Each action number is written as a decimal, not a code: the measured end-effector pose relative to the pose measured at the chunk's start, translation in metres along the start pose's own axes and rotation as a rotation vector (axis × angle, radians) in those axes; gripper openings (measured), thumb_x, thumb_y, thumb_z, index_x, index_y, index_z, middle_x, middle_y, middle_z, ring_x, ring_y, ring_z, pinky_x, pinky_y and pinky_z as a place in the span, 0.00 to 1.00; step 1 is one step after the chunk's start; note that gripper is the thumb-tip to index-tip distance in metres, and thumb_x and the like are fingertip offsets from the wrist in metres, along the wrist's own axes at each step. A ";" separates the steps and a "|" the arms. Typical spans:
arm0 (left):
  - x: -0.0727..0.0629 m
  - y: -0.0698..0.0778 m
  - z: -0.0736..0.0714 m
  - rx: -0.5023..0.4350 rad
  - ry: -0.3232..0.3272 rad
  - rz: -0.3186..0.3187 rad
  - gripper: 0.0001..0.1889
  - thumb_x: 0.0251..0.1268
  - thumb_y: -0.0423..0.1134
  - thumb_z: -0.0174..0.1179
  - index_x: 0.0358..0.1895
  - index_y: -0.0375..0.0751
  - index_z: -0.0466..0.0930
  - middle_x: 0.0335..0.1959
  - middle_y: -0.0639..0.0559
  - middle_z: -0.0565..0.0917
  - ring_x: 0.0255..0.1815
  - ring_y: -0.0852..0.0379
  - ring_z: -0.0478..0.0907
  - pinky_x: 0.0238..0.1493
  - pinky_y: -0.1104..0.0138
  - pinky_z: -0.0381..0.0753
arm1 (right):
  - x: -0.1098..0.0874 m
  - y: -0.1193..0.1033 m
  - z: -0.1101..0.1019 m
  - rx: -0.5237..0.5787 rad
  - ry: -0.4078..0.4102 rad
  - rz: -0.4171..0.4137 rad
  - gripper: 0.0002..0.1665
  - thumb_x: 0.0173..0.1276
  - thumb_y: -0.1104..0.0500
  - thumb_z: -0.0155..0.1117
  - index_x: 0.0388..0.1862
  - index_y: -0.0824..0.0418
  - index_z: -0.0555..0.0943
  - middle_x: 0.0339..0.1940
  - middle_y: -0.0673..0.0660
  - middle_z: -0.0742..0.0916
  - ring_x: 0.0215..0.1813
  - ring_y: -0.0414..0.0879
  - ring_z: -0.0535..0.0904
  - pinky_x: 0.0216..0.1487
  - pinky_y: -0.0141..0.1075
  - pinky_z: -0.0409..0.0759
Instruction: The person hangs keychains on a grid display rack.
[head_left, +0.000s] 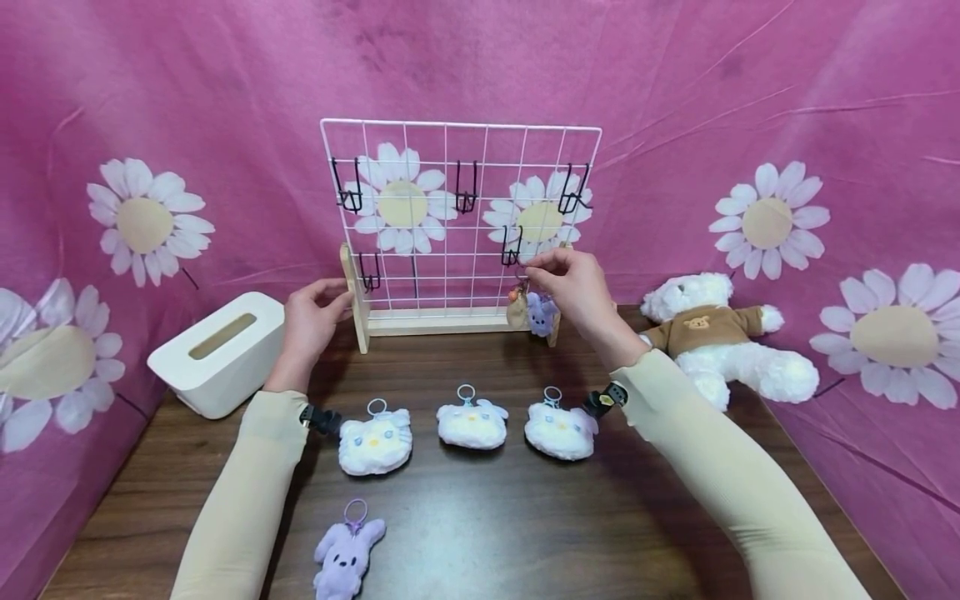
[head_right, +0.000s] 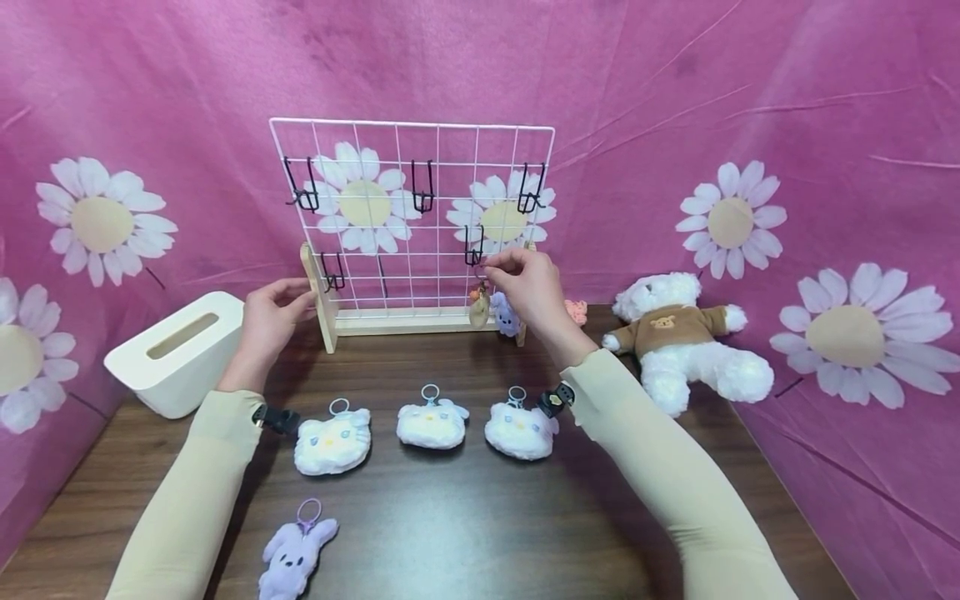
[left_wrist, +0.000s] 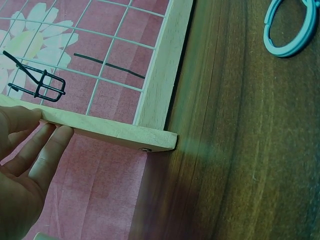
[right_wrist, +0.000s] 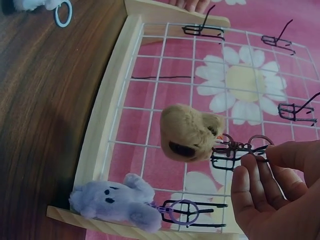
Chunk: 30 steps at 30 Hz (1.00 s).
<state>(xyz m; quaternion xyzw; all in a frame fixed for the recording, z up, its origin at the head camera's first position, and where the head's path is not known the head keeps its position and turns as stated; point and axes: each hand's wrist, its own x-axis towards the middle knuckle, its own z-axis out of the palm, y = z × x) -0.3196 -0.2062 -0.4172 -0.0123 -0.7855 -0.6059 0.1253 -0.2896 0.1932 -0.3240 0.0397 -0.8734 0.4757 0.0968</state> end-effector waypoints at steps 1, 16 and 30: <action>0.000 0.000 0.000 0.003 -0.001 -0.001 0.18 0.82 0.33 0.68 0.67 0.27 0.86 0.55 0.30 0.89 0.37 0.75 0.87 0.45 0.78 0.95 | 0.001 0.001 0.001 -0.003 -0.002 0.003 0.13 0.83 0.56 0.71 0.58 0.62 0.92 0.48 0.61 0.94 0.45 0.46 0.91 0.42 0.32 0.93; -0.001 0.000 0.001 -0.010 -0.021 -0.002 0.20 0.83 0.34 0.67 0.69 0.27 0.85 0.60 0.24 0.87 0.37 0.77 0.87 0.46 0.78 0.95 | 0.014 0.007 0.008 -0.048 0.037 0.025 0.11 0.80 0.55 0.74 0.53 0.60 0.94 0.35 0.50 0.91 0.42 0.54 0.89 0.29 0.26 0.80; -0.001 0.001 -0.001 -0.004 -0.009 -0.009 0.19 0.82 0.34 0.68 0.68 0.28 0.86 0.59 0.26 0.88 0.37 0.75 0.88 0.46 0.77 0.95 | 0.030 0.004 0.016 -0.097 0.049 0.038 0.12 0.81 0.54 0.72 0.51 0.59 0.94 0.42 0.57 0.94 0.39 0.45 0.86 0.32 0.26 0.83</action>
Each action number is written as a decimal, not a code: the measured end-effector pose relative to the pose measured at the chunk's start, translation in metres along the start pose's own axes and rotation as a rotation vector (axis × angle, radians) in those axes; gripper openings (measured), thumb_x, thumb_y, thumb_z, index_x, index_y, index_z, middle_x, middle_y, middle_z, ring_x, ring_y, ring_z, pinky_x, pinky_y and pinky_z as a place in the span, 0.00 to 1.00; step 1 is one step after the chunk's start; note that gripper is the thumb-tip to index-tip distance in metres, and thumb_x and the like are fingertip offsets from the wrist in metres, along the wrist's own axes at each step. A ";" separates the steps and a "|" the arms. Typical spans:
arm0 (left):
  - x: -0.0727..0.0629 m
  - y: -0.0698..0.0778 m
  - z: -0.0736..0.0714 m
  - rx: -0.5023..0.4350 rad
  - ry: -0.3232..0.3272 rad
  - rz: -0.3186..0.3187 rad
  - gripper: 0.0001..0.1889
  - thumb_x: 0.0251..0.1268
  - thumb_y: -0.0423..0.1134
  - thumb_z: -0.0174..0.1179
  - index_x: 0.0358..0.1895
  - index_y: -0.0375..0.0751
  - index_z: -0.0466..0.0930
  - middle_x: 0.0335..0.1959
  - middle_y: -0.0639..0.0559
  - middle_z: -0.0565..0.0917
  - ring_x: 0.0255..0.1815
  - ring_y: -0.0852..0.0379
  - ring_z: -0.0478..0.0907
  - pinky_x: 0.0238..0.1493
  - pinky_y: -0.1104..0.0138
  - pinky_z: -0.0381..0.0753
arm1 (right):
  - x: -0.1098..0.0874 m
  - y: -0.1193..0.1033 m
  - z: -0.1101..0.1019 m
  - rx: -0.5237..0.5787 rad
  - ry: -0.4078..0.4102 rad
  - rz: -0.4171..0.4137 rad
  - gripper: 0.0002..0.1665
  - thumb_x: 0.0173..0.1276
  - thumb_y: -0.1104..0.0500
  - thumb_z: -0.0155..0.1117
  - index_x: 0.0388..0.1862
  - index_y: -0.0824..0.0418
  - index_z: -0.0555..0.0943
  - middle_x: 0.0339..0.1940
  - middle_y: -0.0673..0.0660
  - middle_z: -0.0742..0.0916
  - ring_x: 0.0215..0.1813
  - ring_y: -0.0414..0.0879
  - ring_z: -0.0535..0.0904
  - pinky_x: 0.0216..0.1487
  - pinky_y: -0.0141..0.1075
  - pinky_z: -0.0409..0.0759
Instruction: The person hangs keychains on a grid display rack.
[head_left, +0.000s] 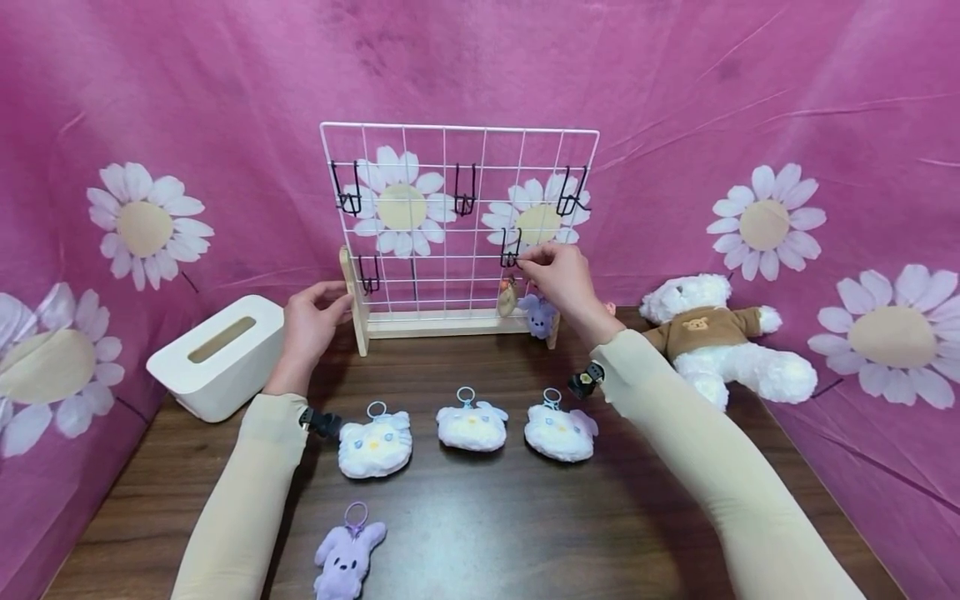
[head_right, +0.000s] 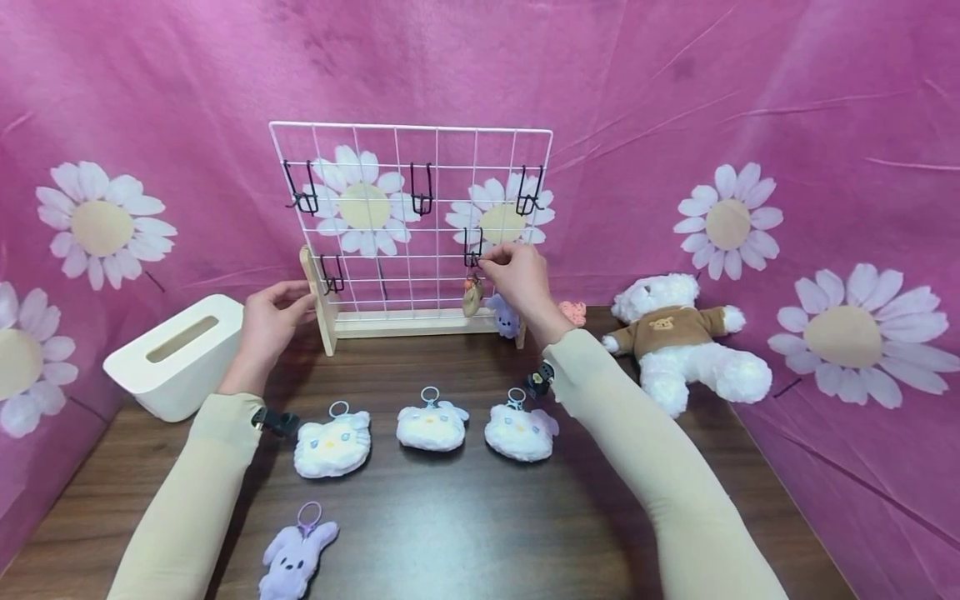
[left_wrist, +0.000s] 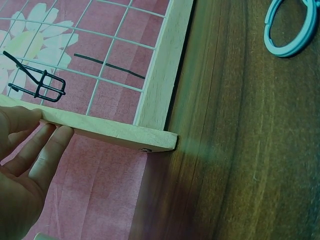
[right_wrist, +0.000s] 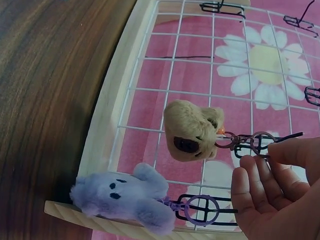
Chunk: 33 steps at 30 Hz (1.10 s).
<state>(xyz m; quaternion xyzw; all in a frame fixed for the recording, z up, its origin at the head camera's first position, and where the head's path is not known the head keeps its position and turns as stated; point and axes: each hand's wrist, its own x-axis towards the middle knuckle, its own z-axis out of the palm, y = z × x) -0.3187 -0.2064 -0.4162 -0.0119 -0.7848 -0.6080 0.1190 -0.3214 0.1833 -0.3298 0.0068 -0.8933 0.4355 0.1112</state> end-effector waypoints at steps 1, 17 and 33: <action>0.000 0.000 0.000 0.001 0.002 0.000 0.19 0.82 0.34 0.68 0.68 0.28 0.86 0.58 0.26 0.88 0.37 0.75 0.88 0.46 0.78 0.95 | 0.001 0.000 0.001 -0.010 0.008 -0.001 0.12 0.81 0.54 0.72 0.51 0.59 0.94 0.43 0.57 0.94 0.39 0.45 0.86 0.34 0.26 0.83; 0.000 -0.001 0.001 0.015 0.003 0.009 0.18 0.83 0.33 0.67 0.68 0.27 0.85 0.58 0.28 0.88 0.37 0.76 0.88 0.46 0.78 0.95 | 0.010 0.000 0.008 -0.008 0.027 0.041 0.11 0.80 0.55 0.73 0.52 0.59 0.94 0.43 0.55 0.93 0.37 0.39 0.81 0.32 0.25 0.81; 0.000 -0.002 0.000 0.020 0.005 0.011 0.18 0.83 0.33 0.66 0.67 0.27 0.86 0.57 0.27 0.88 0.37 0.76 0.88 0.46 0.78 0.95 | 0.005 0.003 0.002 -0.001 0.006 0.020 0.12 0.79 0.55 0.73 0.53 0.60 0.94 0.48 0.59 0.94 0.41 0.41 0.84 0.34 0.24 0.83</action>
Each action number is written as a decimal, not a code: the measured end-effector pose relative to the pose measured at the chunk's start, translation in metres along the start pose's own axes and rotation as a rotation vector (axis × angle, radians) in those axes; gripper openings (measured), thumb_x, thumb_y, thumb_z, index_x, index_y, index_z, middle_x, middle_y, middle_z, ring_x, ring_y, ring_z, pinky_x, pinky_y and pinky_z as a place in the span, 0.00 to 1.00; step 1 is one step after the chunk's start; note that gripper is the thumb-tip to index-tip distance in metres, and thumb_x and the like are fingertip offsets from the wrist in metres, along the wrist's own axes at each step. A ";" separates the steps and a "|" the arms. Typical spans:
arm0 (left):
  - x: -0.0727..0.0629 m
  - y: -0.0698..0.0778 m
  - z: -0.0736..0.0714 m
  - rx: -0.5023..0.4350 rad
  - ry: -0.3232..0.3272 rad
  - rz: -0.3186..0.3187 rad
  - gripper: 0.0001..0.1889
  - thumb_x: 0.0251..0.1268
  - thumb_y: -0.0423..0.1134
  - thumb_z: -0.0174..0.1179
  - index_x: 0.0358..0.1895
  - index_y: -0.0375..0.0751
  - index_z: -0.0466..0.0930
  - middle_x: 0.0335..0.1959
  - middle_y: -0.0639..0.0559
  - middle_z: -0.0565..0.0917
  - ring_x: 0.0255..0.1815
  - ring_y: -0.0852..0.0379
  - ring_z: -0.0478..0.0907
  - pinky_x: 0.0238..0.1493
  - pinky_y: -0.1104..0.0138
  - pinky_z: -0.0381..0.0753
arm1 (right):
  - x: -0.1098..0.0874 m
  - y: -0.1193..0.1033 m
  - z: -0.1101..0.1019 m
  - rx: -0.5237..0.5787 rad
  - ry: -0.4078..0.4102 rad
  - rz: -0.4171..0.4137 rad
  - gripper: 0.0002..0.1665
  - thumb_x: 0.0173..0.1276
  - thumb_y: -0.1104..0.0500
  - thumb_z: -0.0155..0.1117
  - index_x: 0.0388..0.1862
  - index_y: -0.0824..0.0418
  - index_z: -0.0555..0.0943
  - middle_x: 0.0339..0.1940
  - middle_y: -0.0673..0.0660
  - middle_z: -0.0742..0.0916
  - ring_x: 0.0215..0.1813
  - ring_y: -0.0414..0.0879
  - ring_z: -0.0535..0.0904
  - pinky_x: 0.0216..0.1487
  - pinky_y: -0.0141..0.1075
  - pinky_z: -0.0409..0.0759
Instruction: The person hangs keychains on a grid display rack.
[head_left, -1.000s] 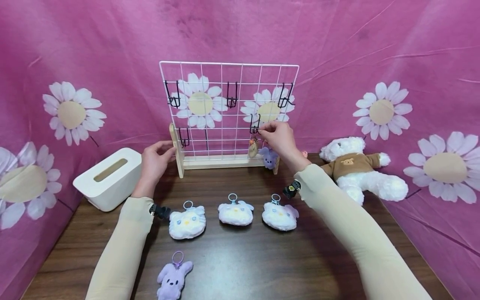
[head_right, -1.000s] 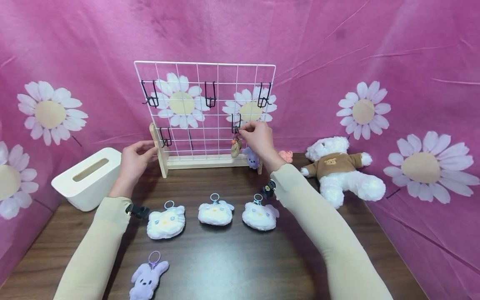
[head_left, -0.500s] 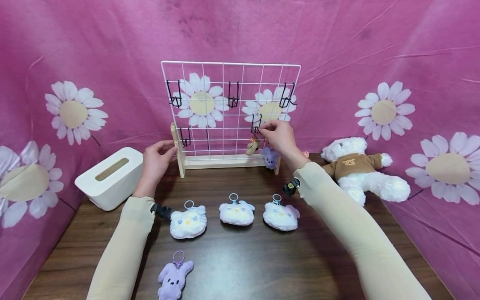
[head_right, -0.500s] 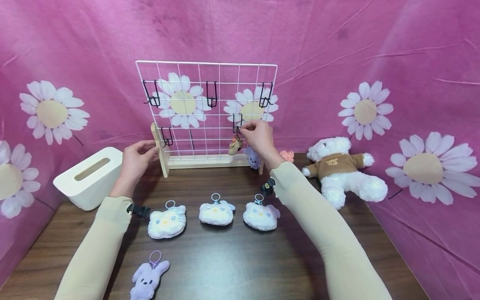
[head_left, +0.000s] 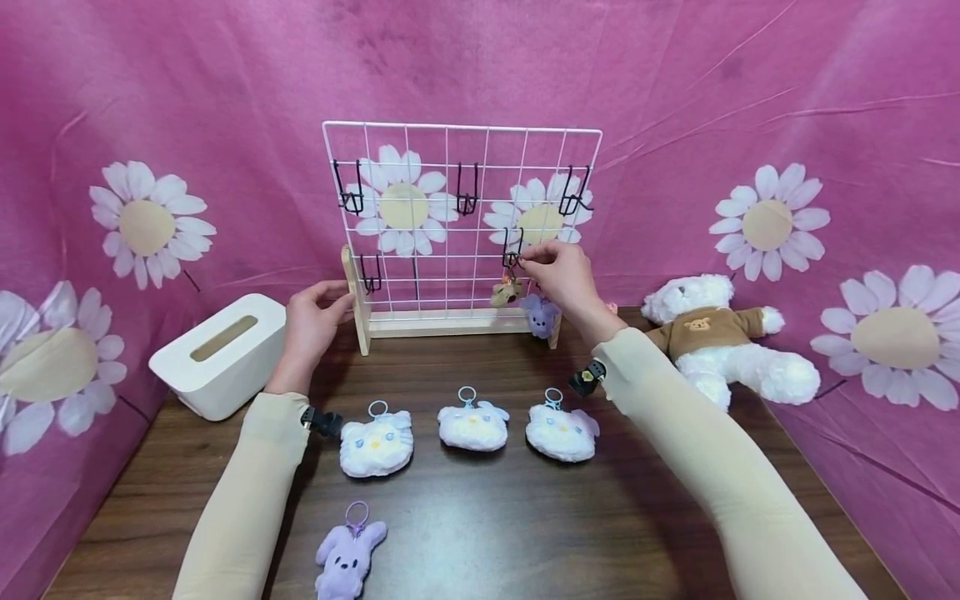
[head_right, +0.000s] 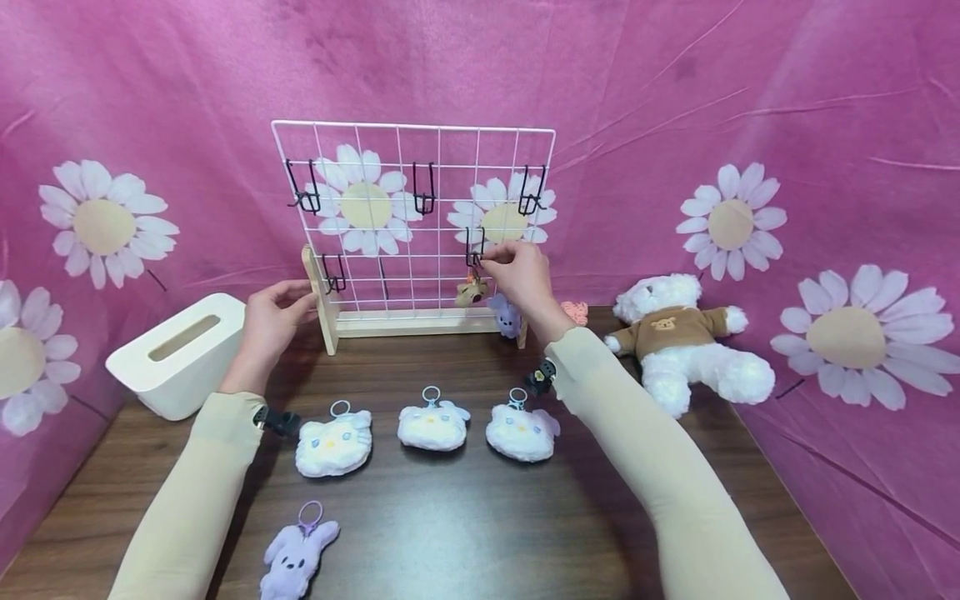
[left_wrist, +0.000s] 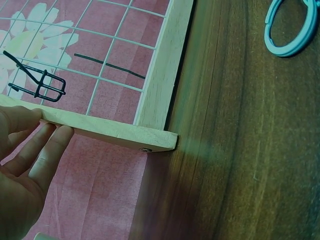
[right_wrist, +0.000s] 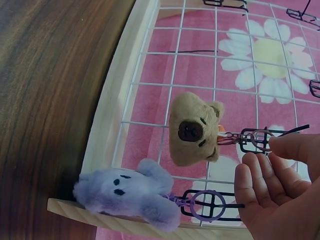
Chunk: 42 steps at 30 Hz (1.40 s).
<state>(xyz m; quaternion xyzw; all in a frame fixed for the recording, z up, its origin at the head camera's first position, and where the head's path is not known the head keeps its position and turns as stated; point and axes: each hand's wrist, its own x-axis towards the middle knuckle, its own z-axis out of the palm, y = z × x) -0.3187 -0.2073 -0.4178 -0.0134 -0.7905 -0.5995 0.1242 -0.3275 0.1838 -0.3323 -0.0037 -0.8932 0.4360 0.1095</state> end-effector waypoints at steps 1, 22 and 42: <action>0.000 0.000 0.000 0.001 0.001 0.002 0.18 0.83 0.33 0.67 0.67 0.27 0.86 0.57 0.27 0.88 0.37 0.76 0.88 0.46 0.78 0.95 | -0.001 0.000 -0.001 0.002 -0.003 -0.004 0.12 0.79 0.55 0.73 0.54 0.60 0.93 0.49 0.59 0.94 0.43 0.42 0.84 0.35 0.24 0.83; 0.002 -0.005 0.001 -0.033 -0.005 0.014 0.19 0.83 0.32 0.66 0.69 0.25 0.84 0.60 0.22 0.87 0.37 0.77 0.87 0.46 0.78 0.95 | -0.040 0.007 -0.013 0.008 -0.066 -0.060 0.12 0.79 0.55 0.76 0.56 0.58 0.93 0.50 0.60 0.95 0.46 0.46 0.85 0.37 0.26 0.82; 0.002 -0.002 0.000 -0.017 -0.011 0.009 0.20 0.84 0.34 0.66 0.70 0.26 0.84 0.61 0.23 0.87 0.37 0.77 0.85 0.45 0.80 0.94 | -0.097 -0.001 0.003 0.089 -0.152 -0.144 0.11 0.78 0.57 0.77 0.54 0.59 0.93 0.50 0.58 0.96 0.45 0.45 0.88 0.41 0.26 0.86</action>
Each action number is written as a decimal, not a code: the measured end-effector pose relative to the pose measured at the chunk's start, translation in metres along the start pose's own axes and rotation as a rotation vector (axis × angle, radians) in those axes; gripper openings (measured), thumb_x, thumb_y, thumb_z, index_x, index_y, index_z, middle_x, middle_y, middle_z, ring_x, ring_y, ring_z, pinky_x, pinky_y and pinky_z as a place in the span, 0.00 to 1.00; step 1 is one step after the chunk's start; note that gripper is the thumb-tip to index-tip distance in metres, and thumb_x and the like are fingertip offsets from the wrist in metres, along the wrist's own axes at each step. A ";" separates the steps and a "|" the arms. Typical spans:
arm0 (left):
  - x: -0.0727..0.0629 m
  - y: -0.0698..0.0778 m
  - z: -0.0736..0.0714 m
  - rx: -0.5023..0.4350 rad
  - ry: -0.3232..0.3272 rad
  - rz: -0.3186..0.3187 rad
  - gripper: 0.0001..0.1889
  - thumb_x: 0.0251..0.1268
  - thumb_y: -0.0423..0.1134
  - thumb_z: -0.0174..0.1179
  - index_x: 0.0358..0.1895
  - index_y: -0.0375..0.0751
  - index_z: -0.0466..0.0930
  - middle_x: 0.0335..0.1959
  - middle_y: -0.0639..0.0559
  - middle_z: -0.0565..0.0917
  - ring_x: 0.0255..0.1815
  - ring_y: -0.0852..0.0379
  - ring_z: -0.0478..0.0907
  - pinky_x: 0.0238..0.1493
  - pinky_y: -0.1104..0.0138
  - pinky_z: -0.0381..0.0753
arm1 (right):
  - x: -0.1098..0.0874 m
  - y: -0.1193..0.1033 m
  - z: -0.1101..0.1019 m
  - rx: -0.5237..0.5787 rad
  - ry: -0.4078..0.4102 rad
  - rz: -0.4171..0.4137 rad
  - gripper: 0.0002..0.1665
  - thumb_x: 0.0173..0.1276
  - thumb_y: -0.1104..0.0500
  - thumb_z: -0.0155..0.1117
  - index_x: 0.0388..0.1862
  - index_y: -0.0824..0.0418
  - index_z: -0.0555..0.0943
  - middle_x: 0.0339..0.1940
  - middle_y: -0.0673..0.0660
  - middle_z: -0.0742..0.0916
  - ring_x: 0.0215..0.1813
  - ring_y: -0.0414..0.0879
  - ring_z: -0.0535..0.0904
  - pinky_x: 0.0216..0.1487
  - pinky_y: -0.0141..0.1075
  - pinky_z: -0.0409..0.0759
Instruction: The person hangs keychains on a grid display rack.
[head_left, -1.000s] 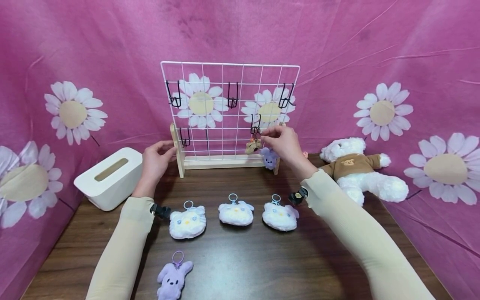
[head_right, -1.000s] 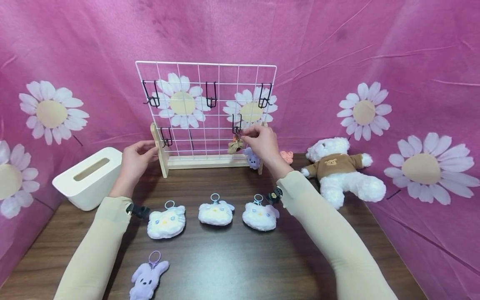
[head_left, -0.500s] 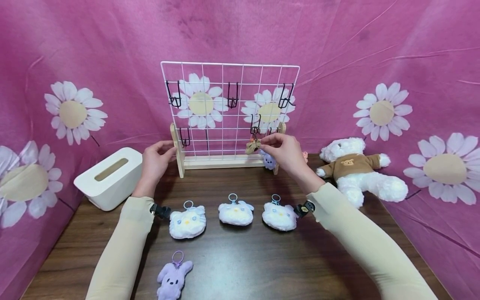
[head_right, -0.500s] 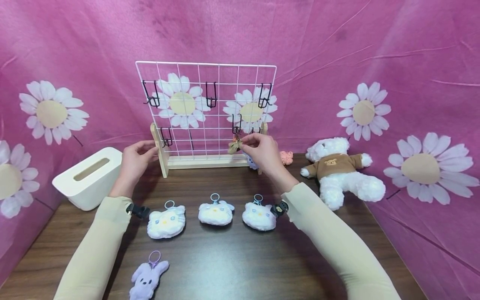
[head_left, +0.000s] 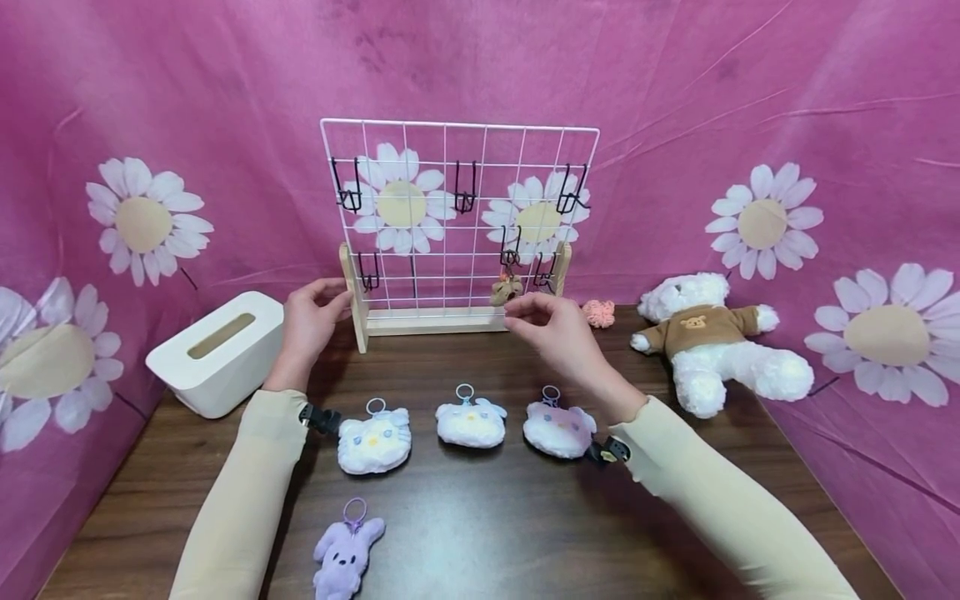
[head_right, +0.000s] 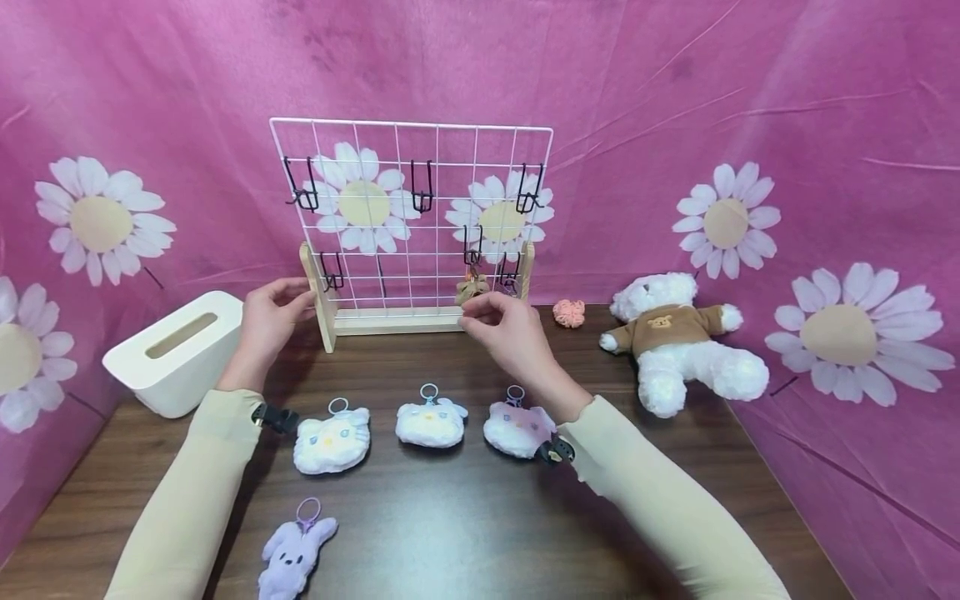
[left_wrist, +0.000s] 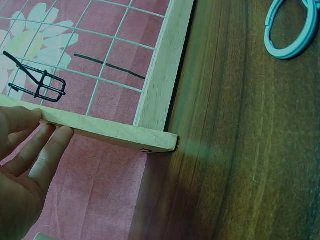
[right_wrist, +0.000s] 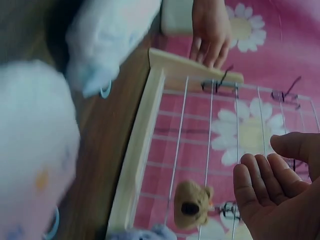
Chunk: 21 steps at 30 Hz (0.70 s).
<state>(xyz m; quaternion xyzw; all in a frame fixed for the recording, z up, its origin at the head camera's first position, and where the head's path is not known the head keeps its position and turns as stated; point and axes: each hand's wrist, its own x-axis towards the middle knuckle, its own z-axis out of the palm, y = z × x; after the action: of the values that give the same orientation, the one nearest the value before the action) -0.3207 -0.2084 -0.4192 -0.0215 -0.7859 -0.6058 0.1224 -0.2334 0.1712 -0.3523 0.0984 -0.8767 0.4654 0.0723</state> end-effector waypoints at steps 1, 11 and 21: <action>0.000 0.000 0.000 0.001 -0.001 0.001 0.20 0.84 0.34 0.66 0.70 0.26 0.84 0.61 0.23 0.87 0.37 0.77 0.85 0.46 0.80 0.94 | -0.003 -0.001 0.004 0.010 -0.006 -0.001 0.10 0.77 0.58 0.78 0.54 0.58 0.93 0.51 0.58 0.96 0.45 0.44 0.88 0.42 0.26 0.86; -0.001 0.002 0.001 0.011 0.011 0.008 0.18 0.83 0.33 0.67 0.67 0.26 0.86 0.57 0.26 0.88 0.38 0.76 0.86 0.46 0.79 0.95 | -0.037 -0.016 0.042 0.092 -0.124 -0.003 0.09 0.75 0.59 0.79 0.52 0.58 0.94 0.50 0.56 0.96 0.41 0.38 0.87 0.40 0.26 0.89; 0.000 0.001 0.000 -0.009 0.000 0.003 0.19 0.83 0.33 0.66 0.69 0.25 0.84 0.60 0.23 0.87 0.37 0.76 0.86 0.47 0.78 0.95 | -0.065 -0.021 0.078 0.131 -0.265 -0.021 0.07 0.75 0.59 0.79 0.50 0.57 0.94 0.43 0.53 0.96 0.41 0.36 0.88 0.43 0.25 0.91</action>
<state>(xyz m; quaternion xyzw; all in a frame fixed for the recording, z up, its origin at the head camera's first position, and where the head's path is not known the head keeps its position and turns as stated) -0.3201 -0.2079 -0.4183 -0.0233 -0.7830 -0.6092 0.1232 -0.1686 0.1021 -0.3930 0.1726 -0.8453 0.5036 -0.0459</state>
